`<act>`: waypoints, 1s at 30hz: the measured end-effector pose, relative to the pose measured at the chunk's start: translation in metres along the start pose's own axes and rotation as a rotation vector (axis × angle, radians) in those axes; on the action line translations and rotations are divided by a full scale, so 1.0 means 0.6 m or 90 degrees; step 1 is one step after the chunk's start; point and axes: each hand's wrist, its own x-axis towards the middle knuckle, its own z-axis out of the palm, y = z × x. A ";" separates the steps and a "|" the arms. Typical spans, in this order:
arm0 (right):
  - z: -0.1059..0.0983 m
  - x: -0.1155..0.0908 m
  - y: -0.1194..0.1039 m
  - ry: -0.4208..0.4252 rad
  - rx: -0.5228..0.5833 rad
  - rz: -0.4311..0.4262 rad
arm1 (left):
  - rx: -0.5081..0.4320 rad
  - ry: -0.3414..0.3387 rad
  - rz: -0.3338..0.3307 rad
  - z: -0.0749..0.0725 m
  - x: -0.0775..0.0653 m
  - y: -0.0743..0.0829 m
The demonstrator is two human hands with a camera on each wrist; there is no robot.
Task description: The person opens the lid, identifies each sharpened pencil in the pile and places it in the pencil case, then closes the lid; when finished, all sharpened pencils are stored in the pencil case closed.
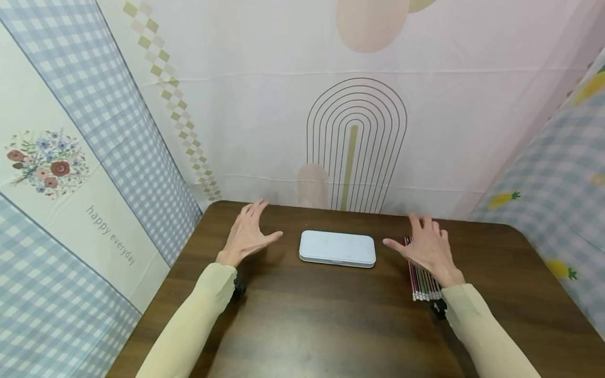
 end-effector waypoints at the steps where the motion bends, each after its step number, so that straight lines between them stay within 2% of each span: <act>1: 0.000 -0.001 -0.004 -0.004 0.006 -0.008 | -0.019 -0.003 -0.003 0.001 -0.001 0.001; 7: 0.001 -0.004 -0.034 -0.031 0.044 -0.059 | -0.120 -0.052 -0.034 0.007 -0.003 0.013; 14: 0.014 -0.012 -0.082 -0.017 0.084 -0.137 | -0.191 -0.118 -0.015 0.024 -0.003 0.031; 22: 0.037 -0.017 -0.131 -0.015 0.110 -0.196 | -0.228 -0.166 -0.027 0.058 -0.005 0.042; 30: 0.064 -0.013 -0.155 -0.051 0.052 -0.222 | -0.250 -0.208 -0.025 0.088 0.005 0.057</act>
